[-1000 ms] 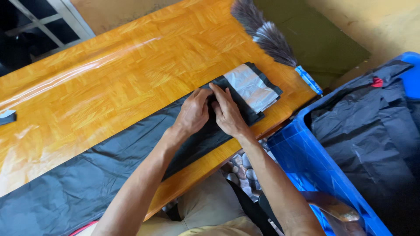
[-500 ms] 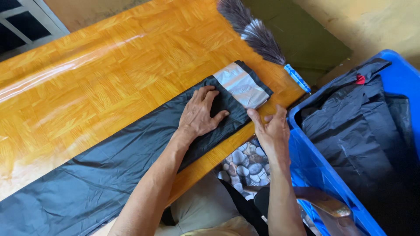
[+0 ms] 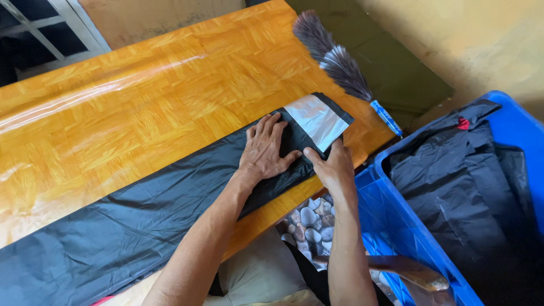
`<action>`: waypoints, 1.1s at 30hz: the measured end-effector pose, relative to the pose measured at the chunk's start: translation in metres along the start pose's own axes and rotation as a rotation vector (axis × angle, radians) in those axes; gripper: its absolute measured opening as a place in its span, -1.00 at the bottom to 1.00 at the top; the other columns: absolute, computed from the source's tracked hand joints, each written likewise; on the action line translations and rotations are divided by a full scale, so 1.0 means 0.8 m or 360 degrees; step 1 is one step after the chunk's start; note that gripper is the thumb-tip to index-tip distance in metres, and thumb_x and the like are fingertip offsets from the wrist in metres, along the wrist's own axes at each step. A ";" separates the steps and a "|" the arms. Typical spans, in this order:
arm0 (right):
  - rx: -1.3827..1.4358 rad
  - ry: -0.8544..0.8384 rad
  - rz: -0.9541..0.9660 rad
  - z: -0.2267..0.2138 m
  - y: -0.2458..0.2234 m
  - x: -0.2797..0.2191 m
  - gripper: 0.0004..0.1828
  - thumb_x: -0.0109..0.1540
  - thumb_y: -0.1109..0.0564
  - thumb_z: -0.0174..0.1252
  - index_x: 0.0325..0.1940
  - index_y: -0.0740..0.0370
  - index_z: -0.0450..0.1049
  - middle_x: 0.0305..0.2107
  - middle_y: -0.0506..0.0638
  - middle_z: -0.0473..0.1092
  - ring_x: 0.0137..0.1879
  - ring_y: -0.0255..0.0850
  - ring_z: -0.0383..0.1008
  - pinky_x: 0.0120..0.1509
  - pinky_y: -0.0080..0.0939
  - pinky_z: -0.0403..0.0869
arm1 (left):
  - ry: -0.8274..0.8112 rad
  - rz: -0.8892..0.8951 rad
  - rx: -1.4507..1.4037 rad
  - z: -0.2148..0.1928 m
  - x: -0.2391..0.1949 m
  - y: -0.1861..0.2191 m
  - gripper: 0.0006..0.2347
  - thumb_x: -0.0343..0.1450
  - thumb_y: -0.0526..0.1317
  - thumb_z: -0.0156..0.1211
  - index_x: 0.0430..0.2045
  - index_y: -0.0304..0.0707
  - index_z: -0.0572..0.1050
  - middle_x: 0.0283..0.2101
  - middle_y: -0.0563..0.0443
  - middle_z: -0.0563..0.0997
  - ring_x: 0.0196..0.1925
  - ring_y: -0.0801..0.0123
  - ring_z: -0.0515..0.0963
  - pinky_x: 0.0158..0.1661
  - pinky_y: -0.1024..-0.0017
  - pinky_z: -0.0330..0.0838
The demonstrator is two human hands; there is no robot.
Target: The person folds a black and red piece of fabric on a wooden table. They smooth the fabric, fold it into a compact rectangular shape, and then place it inside a small black pouch.
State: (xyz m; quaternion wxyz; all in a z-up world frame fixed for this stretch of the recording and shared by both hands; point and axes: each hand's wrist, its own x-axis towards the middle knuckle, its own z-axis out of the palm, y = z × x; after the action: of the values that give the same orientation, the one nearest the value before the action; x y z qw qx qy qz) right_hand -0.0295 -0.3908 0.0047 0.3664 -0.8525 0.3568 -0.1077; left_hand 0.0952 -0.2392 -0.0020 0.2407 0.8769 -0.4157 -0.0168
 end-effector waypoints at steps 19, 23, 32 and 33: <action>0.1405 -0.0103 -0.0093 0.005 -0.015 0.037 -0.06 -0.12 0.14 0.65 0.29 0.43 0.42 0.09 0.18 0.46 0.23 -0.10 0.37 0.37 0.26 0.25 | -0.0023 -0.0025 -0.0085 -0.012 -0.003 0.008 -0.18 0.27 0.40 0.13 0.29 -0.20 0.24 0.44 -0.17 0.21 0.57 0.05 0.04 0.40 0.06 -0.05; 0.1151 -0.0006 -0.0222 0.023 0.006 0.062 -0.16 -0.09 0.24 0.55 0.26 0.42 0.44 0.02 0.17 0.48 0.19 -0.09 0.42 0.26 0.10 0.39 | -0.0034 -0.0043 -0.0083 -0.010 -0.001 0.004 -0.17 0.26 0.42 0.11 0.28 -0.19 0.25 0.44 -0.16 0.22 0.57 0.07 0.04 0.40 0.06 -0.05; 0.0848 -0.0050 -0.0508 0.029 0.005 0.040 -0.38 0.06 0.31 0.29 0.23 0.41 0.45 -0.03 0.15 0.44 0.14 0.00 0.40 0.22 0.18 0.42 | -0.0167 -0.0089 -0.0011 -0.028 -0.003 0.015 -0.19 0.23 0.39 0.12 0.25 -0.21 0.27 0.46 -0.16 0.21 0.59 0.09 0.00 0.42 0.11 -0.07; 0.0684 -0.0049 -0.0589 0.037 0.020 0.049 -0.43 0.11 0.31 0.22 0.24 0.38 0.46 -0.06 0.24 0.49 0.13 0.02 0.46 0.18 0.21 0.43 | -0.0189 -0.0100 0.0005 -0.027 -0.002 0.014 -0.19 0.24 0.39 0.12 0.25 -0.20 0.26 0.47 -0.14 0.20 0.60 0.11 -0.02 0.42 0.11 -0.09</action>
State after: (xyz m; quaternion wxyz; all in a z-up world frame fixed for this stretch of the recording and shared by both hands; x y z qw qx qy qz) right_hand 0.0035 -0.4089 -0.0302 0.5183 -0.8074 0.1585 -0.2331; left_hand 0.0907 -0.2354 0.0215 0.2136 0.8873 -0.4016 -0.0757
